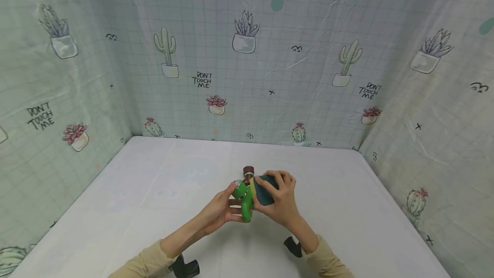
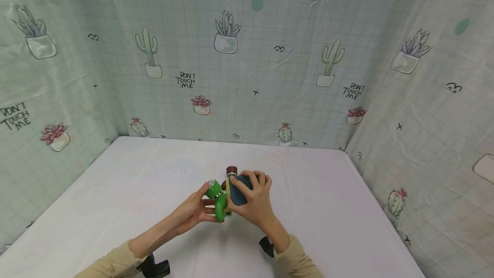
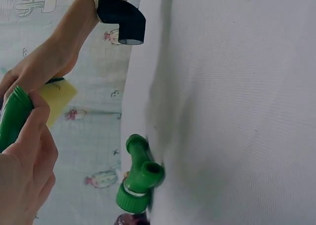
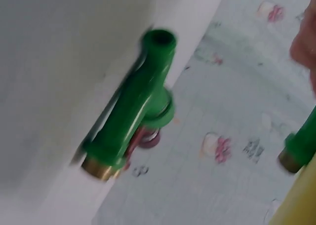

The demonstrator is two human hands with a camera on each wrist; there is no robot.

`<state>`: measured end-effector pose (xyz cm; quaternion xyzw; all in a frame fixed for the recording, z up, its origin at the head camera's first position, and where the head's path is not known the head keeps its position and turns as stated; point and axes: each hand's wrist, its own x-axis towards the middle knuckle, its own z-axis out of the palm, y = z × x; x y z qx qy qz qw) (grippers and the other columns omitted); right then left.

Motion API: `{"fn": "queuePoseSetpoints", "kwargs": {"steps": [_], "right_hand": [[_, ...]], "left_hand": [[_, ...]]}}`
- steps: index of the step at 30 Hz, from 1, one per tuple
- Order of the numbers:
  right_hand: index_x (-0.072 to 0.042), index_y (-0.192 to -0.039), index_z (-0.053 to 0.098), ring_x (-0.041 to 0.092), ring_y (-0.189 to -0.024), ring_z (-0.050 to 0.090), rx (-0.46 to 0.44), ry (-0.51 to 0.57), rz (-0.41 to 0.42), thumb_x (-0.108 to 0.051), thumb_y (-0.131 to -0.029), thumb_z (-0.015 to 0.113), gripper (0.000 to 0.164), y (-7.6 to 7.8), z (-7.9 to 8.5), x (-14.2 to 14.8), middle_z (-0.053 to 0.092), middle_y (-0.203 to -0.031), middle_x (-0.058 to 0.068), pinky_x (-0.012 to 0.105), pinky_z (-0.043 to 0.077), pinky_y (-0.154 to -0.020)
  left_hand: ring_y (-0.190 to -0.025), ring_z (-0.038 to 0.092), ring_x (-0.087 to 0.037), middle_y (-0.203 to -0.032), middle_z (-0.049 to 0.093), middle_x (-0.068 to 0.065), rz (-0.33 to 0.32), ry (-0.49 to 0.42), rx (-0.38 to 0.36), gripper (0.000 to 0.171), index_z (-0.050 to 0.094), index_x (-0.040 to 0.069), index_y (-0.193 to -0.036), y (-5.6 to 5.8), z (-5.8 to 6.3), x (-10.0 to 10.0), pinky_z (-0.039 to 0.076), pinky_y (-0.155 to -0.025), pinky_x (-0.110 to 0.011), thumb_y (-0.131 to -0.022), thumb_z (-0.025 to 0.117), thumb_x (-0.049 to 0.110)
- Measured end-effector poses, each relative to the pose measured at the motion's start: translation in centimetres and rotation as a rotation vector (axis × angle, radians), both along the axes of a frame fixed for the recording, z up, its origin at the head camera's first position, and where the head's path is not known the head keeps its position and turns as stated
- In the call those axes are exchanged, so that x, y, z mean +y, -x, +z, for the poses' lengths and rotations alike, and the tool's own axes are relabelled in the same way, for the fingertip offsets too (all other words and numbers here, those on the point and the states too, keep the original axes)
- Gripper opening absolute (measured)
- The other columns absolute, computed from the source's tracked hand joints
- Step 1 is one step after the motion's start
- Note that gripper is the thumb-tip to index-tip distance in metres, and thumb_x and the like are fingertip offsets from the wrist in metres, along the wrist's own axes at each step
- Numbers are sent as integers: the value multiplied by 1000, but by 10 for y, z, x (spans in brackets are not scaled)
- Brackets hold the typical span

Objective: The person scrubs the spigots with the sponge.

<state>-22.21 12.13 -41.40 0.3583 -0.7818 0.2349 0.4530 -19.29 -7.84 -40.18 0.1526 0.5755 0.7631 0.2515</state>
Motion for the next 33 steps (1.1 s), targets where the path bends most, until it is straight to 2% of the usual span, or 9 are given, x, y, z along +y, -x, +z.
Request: {"fn": "queuePoseSetpoints", "kwargs": {"steps": [4,7,11,14,17,21,28,33], "right_hand": [[-17,-106,62,31,-93,40,44,-12,-34,-50,-84,46,43,15,3,19,53,-103,13,53,28,-75],[-16,-106,61,31,-95,40,74,-14,-8,-50,-84,46,43,18,8,27,53,-105,13,53,27,-77],[-18,-107,62,29,-96,42,128,-77,134,-50,-81,51,43,5,14,20,54,-106,11,52,28,-79],[-22,-111,61,27,-99,44,160,-191,232,-49,-75,58,45,-8,14,7,55,-109,8,52,30,-81],[-26,-113,59,26,-102,44,171,-285,260,-48,-68,65,51,-15,12,-2,54,-111,5,52,32,-83],[-28,-113,60,25,-102,43,171,-310,227,-47,-66,65,51,-13,7,-4,54,-110,6,52,32,-83],[-27,-111,61,26,-97,41,173,-253,157,-47,-70,61,46,-5,-2,3,53,-106,9,49,30,-80],[-24,-110,62,27,-93,41,168,-224,83,-47,-76,53,43,6,-6,14,53,-106,11,48,30,-76]], "left_hand": [[-97,61,-27,-116,47,-22,-30,5,-51,69,20,4,-139,3,0,-1,51,-83,-45,-92,26,54],[-105,55,-38,-125,35,-30,-24,-17,-100,71,16,7,-140,5,1,-3,49,-86,-46,-91,27,57],[-116,42,-47,-133,22,-34,-16,-41,-123,70,12,7,-141,7,1,-6,47,-87,-47,-92,24,55],[-116,42,-47,-135,19,-35,-17,-29,-107,69,9,6,-141,9,2,-5,46,-87,-48,-93,23,53],[-112,47,-46,-135,19,-36,-14,1,-81,70,9,4,-141,10,3,-4,46,-86,-52,-93,27,52],[-107,52,-43,-134,24,-36,-27,33,-64,72,14,1,-139,10,5,-5,47,-83,-53,-92,33,52],[-98,60,-35,-124,39,-27,-65,17,-53,70,14,2,-141,9,6,-8,49,-80,-52,-93,31,50],[-102,56,-43,-119,44,-23,-71,7,-58,66,16,3,-140,6,9,-12,50,-79,-52,-94,31,47]]}}
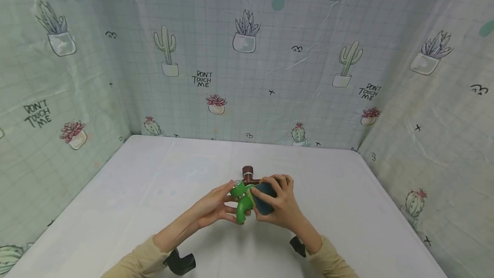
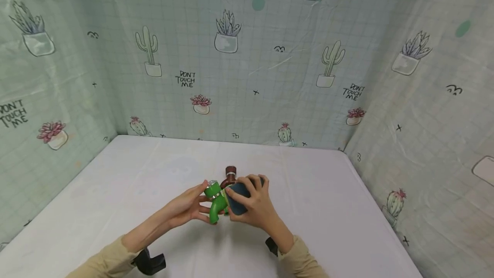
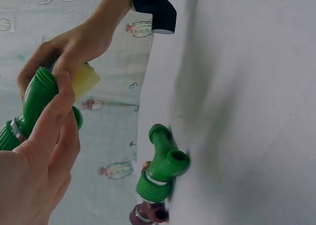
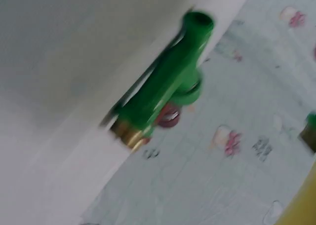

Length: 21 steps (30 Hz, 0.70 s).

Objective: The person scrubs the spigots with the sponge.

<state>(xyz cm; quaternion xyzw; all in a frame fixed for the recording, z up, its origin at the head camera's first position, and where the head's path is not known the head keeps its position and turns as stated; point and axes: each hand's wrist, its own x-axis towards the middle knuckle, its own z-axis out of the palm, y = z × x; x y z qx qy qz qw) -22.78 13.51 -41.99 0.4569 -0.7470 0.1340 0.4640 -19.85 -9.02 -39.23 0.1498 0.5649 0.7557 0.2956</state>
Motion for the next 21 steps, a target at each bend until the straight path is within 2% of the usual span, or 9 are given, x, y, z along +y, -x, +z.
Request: {"fn": "queuePoseSetpoints", "kwargs": {"steps": [5,8,11,14,18,21], "right_hand": [[-22,-110,62,30,-93,41,-20,16,-100,-51,-82,44,44,11,1,21,52,-105,12,51,29,-74],[-20,-109,61,31,-94,39,-69,63,-122,-52,-83,44,46,11,6,29,52,-106,12,51,28,-76],[-19,-109,61,31,-96,39,-121,95,-84,-53,-82,45,46,1,12,24,52,-108,12,50,27,-77],[-20,-110,61,28,-96,39,-134,63,-32,-52,-81,49,45,-11,16,9,53,-107,10,48,27,-77],[-22,-111,61,25,-95,39,-133,14,-22,-49,-74,61,46,-20,17,-5,53,-108,7,46,27,-77],[-22,-111,61,26,-95,39,-116,11,-19,-47,-71,64,47,-22,14,-7,53,-108,7,46,28,-77]], "left_hand": [[-107,50,-48,-122,40,-25,-10,7,-18,62,20,5,-140,-2,2,-1,50,-79,-50,-95,29,47],[-105,53,-45,-126,36,-29,-6,19,-37,65,20,6,-140,-2,1,-3,51,-80,-49,-93,29,51],[-104,55,-42,-129,33,-32,-10,25,-44,68,18,6,-140,-2,0,-4,51,-80,-48,-92,29,53],[-104,57,-38,-129,35,-33,-11,39,-21,66,15,6,-141,-1,-1,-1,51,-82,-47,-93,31,49],[-99,60,-34,-122,43,-27,59,93,30,65,18,4,-139,0,-4,3,52,-80,-45,-92,42,41],[-98,60,-36,-115,46,-21,118,85,19,64,20,3,-138,0,-5,4,53,-79,-44,-91,45,38]]}}
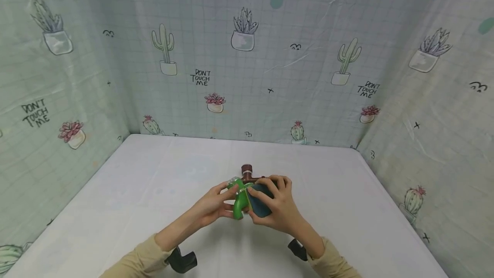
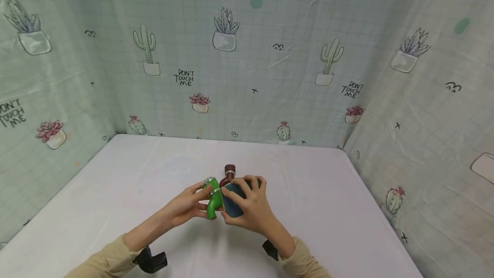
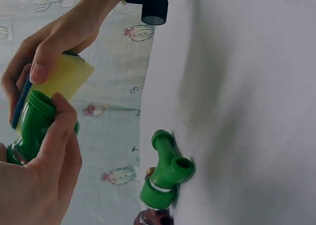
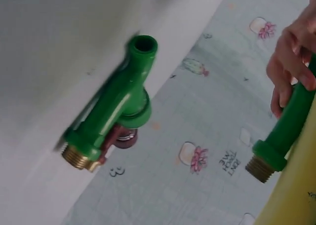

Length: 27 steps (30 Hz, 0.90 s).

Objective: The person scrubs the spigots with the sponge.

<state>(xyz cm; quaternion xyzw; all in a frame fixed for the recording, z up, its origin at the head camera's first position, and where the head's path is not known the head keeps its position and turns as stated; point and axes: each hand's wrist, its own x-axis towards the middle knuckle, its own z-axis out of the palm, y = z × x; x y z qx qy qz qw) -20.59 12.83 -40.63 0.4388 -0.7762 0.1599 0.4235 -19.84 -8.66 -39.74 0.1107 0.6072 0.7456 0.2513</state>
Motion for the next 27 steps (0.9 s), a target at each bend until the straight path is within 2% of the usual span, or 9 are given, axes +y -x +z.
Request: {"fn": "queuePoseSetpoints", "kwargs": {"steps": [6,9,13,17,22,27], "right_hand": [[-25,-109,61,27,-94,40,86,-91,-12,-51,-78,48,42,5,-19,15,52,-106,7,52,29,-76],[-25,-107,61,28,-94,40,137,-75,-5,-50,-79,45,41,5,-24,24,53,-104,9,54,28,-76],[-21,-107,62,32,-95,40,216,15,66,-48,-77,52,41,4,-15,22,54,-104,13,57,27,-77],[-23,-110,60,32,-97,42,250,-9,96,-49,-73,58,45,4,-4,11,55,-107,12,59,28,-79],[-23,-111,60,31,-98,42,226,-25,49,-47,-75,55,44,11,-4,13,54,-106,12,57,28,-79],[-20,-108,62,32,-94,41,173,38,-4,-44,-79,49,40,23,-6,27,54,-105,13,57,27,-77]], "left_hand": [[-92,64,-21,-111,47,-13,19,-161,-105,55,26,7,-131,-1,11,-9,55,-75,-31,-92,40,42],[-91,63,-19,-111,47,-13,11,-193,-106,52,28,7,-127,-2,18,-14,56,-75,-30,-91,41,42],[-92,63,-22,-113,46,-16,-3,-164,-86,58,24,4,-132,-2,20,-14,55,-77,-34,-91,42,41],[-92,63,-23,-111,47,-14,-25,-114,-79,61,22,3,-135,0,14,-10,54,-78,-37,-92,42,40],[-94,62,-25,-108,48,-11,-35,-54,-57,62,23,1,-135,2,6,-11,54,-78,-39,-92,43,41],[-96,61,-26,-114,46,-15,-33,-25,-33,62,23,0,-135,2,4,-15,53,-80,-42,-92,44,39]]}}
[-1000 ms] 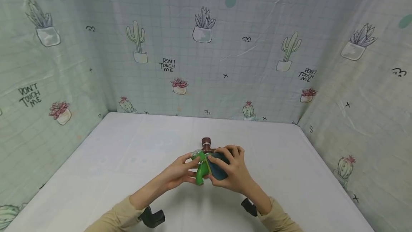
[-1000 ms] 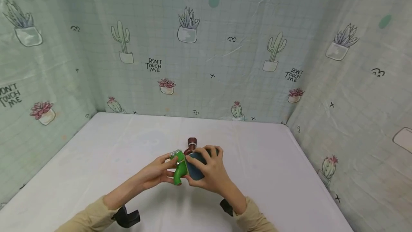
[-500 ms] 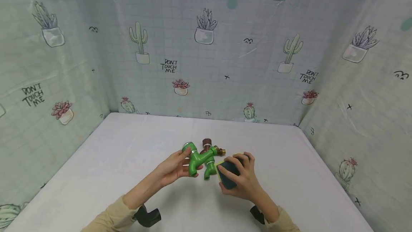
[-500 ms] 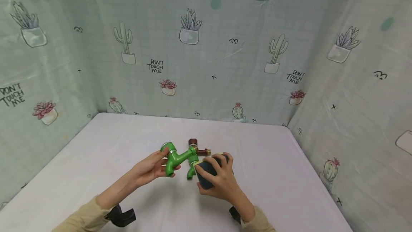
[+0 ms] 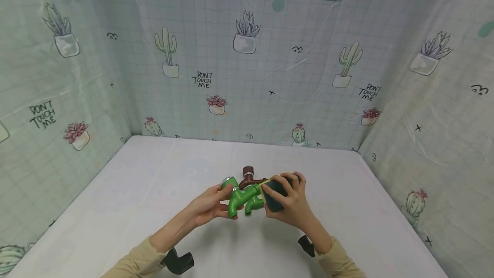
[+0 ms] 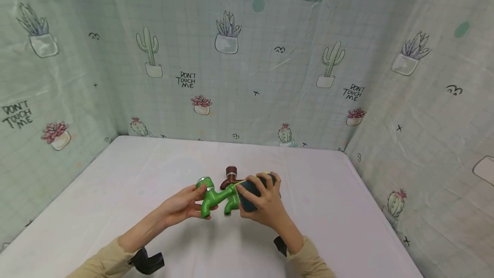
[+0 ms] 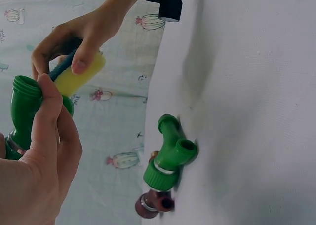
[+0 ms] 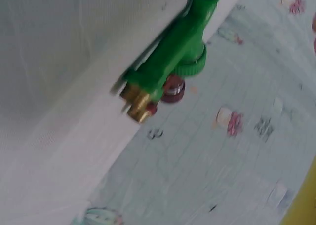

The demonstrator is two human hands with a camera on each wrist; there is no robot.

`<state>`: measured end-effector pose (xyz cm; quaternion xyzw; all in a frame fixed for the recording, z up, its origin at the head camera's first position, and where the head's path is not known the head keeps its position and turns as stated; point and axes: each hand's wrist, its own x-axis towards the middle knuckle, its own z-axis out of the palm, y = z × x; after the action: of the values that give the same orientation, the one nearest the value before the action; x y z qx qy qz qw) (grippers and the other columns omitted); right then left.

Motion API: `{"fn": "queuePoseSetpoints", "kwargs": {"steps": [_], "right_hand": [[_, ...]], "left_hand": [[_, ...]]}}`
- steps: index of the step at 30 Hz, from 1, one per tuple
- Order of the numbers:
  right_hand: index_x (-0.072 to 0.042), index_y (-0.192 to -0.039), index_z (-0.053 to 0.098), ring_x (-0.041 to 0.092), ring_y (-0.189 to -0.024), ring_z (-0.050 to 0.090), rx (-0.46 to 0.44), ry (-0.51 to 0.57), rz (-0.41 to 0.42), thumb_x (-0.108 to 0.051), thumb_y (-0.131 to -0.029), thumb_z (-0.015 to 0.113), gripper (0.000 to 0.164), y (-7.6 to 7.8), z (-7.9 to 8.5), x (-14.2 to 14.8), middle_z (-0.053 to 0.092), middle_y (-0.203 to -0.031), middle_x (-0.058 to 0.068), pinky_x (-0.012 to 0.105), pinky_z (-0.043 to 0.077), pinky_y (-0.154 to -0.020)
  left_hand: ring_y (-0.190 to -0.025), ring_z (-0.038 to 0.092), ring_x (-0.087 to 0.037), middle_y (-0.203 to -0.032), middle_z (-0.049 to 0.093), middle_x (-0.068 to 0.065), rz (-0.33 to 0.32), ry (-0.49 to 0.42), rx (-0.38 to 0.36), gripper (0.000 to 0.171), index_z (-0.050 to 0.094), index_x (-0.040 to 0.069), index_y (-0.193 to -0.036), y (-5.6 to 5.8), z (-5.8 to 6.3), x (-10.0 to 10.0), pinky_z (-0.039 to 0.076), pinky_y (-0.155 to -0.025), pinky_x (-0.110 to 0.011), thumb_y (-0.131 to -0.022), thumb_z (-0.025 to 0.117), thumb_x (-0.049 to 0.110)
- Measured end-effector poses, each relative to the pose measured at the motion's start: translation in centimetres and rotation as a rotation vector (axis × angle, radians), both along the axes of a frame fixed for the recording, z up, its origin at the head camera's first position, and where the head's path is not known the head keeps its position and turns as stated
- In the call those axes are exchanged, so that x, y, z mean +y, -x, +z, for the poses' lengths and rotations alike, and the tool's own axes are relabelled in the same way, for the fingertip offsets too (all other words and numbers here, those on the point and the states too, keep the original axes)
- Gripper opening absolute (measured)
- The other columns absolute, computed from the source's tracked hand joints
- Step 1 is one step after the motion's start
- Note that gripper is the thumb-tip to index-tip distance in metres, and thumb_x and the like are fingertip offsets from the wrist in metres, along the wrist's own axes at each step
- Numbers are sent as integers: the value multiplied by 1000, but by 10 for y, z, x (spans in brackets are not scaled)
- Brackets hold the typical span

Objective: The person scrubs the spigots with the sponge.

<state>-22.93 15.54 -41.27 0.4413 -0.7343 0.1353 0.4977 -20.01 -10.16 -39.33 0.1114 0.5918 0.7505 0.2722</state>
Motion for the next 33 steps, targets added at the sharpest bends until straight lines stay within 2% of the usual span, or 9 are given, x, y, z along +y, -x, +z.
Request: {"fn": "queuePoseSetpoints", "kwargs": {"steps": [5,8,10,15,19,24,29,33], "right_hand": [[-17,-107,62,31,-96,38,-213,103,19,-48,-82,49,42,4,9,9,54,-107,12,52,26,-77],[-20,-110,61,27,-98,38,-317,75,41,-50,-83,50,42,2,15,7,54,-109,8,49,27,-78],[-22,-111,61,25,-98,39,-338,25,32,-50,-82,51,41,0,17,3,54,-110,6,48,28,-77],[-24,-112,60,25,-96,40,-272,-32,-12,-51,-81,49,42,-6,12,-1,54,-108,5,48,28,-77],[-22,-110,61,28,-94,40,-178,-18,3,-50,-80,48,43,-9,7,1,54,-107,9,50,28,-76],[-19,-107,63,31,-92,42,-74,-10,44,-45,-78,52,41,-12,3,7,55,-105,11,54,27,-78],[-20,-105,64,30,-92,42,-56,-42,47,-43,-76,54,38,-15,2,12,55,-104,10,55,27,-77],[-17,-103,65,31,-92,41,-72,44,72,-43,-77,54,38,-15,4,12,55,-103,12,53,26,-76]], "left_hand": [[-92,64,-27,-111,52,-15,-3,108,86,62,23,1,-136,-3,-2,-4,54,-76,-43,-91,49,35],[-90,65,-25,-105,58,-11,-6,185,145,58,31,2,-132,-3,-1,-4,56,-72,-40,-89,53,33],[-87,66,-23,-102,59,-9,-3,219,180,55,36,4,-129,-3,1,-3,56,-69,-37,-87,55,33],[-87,66,-25,-102,58,-9,-13,179,178,54,36,2,-128,-3,5,-1,56,-69,-40,-88,54,33],[-92,65,-29,-105,54,-9,-18,96,102,57,29,1,-133,-4,4,-1,55,-73,-44,-91,49,33],[-94,63,-28,-113,48,-11,-5,37,20,60,24,5,-138,-2,-1,2,55,-75,-41,-92,44,38],[-93,63,-25,-112,47,-12,5,-19,7,61,22,2,-137,-2,5,1,54,-78,-41,-92,43,38],[-91,64,-25,-110,47,-13,4,13,34,60,23,2,-137,-2,8,1,54,-76,-43,-92,44,37]]}}
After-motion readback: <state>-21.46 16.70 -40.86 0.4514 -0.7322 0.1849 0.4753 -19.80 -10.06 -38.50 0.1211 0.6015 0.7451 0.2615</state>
